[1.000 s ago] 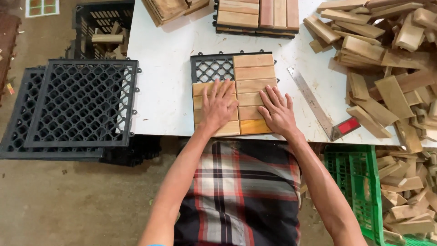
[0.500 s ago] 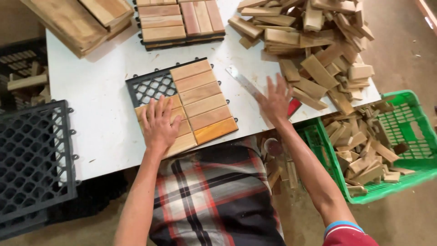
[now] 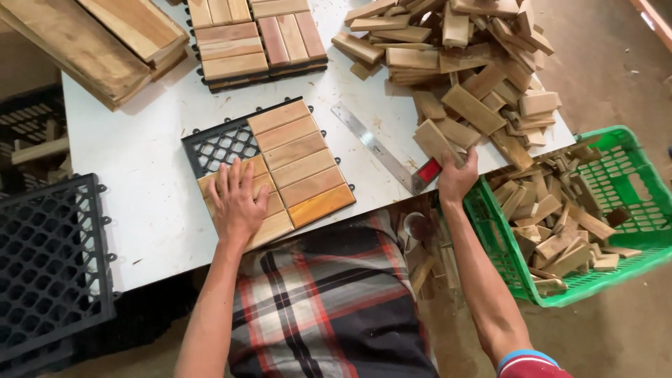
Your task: The person assembles a wooden floor tile by placing individual wooden slats into a plastic interlocking grid and then uses a combination square to ensure the slats are properly aligned.
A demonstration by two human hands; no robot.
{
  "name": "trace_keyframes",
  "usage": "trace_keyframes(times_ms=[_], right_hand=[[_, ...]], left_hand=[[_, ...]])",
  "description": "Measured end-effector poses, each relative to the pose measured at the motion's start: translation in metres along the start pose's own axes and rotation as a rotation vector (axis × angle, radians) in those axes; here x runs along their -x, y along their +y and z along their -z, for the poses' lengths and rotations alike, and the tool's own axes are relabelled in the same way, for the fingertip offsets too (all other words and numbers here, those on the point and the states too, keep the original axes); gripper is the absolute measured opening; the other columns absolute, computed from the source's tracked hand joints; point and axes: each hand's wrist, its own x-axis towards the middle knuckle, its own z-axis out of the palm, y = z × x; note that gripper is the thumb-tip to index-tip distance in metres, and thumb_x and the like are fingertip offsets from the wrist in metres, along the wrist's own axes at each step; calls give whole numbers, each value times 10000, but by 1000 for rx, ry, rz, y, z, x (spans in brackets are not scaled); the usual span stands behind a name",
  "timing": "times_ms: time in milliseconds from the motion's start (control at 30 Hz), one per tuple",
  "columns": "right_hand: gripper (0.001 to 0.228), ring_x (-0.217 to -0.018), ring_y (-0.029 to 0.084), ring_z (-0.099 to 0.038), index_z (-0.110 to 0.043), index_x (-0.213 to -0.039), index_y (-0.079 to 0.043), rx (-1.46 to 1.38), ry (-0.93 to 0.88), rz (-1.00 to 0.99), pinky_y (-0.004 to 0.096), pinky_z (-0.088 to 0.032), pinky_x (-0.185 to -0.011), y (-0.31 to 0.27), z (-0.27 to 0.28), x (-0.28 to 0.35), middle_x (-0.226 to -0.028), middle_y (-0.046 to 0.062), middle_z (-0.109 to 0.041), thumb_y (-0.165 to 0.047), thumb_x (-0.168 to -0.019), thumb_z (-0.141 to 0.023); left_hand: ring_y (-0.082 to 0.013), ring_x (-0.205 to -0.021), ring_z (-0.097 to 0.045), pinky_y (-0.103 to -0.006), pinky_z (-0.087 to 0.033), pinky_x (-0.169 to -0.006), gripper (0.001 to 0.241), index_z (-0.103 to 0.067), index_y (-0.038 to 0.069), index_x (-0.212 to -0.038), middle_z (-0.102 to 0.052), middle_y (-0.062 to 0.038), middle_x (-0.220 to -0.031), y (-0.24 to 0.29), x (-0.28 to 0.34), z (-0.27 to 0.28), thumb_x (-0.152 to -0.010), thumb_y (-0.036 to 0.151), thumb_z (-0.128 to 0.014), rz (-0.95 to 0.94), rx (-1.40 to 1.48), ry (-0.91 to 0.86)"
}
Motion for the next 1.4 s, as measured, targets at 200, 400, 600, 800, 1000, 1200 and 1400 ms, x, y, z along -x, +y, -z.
trace_keyframes(times_ms=[200, 400, 600, 800, 1000, 1200, 1400], right_hand=[[143, -903, 103, -678, -775, -1083, -188, -238, -251, -248, 308, -550, -889, -10, -23, 70, -938, 12, -721, -288, -1017, -697], [238, -579, 274, -697, -701, -1120, -23, -603, -692, -390, 382, -603, -460, -100, -30, 121, -872, 176, -705, -216, -1092, -565], [242, -570, 278, -717, -679, -1178, -19, -611, -1005, -303, 360, -599, -421, -152, -30, 143, -832, 194, -711, -192, -1094, -533], [242, -563, 235, -674, -653, -1223, 9, -642, -999, -465, 376, -644, -476, -154, -37, 147, -789, 109, -611, -156, -1070, -561], [243, -586, 218, -674, -670, -1202, 6, -624, -1018, -540, 379, -656, -487, -205, -14, 160, -811, 77, -549, -169, -1065, -571], [249, -628, 238, -725, -671, -1204, 15, -644, -1086, -533, 366, -664, -509, -180, -29, 156, -805, 87, -602, -165, -1060, -577], [386, -586, 296, -732, -627, -1309, 34, -604, -1320, -483, 409, -653, -460, -189, -25, 171, -793, 205, -665, -16, -930, -679]], left_hand=[[-353, -1394, -488, -526, -374, -1119, 355, -684, 114, -1228, -551, -134, -1457, -11, 4, -16, -977, 355, -614, -215, -19, 342], [-256, -940, -665, -423, -481, -872, 355, -686, 187, -1204, -647, -13, -946, 29, 20, -30, -1021, 465, -562, -282, 290, 351], [-134, -402, -629, -223, -458, -326, 328, -645, 139, -1186, -625, -28, -485, 75, 18, -8, -932, 327, -733, 269, 1226, 21], [-207, -440, -671, -232, -514, -356, 359, -594, -36, -1255, -646, -186, -625, 51, 19, -10, -1058, 259, -542, 333, 1495, 65], [-290, -542, -732, -264, -591, -424, 418, -553, -57, -1323, -688, -285, -715, 44, 25, -1, -1090, 272, -440, 401, 1563, 19], [-287, -533, -731, -272, -598, -423, 420, -566, -60, -1316, -699, -308, -732, 43, 24, -1, -1076, 272, -474, 466, 1604, -9], [-192, -555, -702, -251, -589, -471, 515, -557, -18, -1310, -706, -203, -893, 49, 23, 12, -871, 143, -770, 673, 1507, 176]])
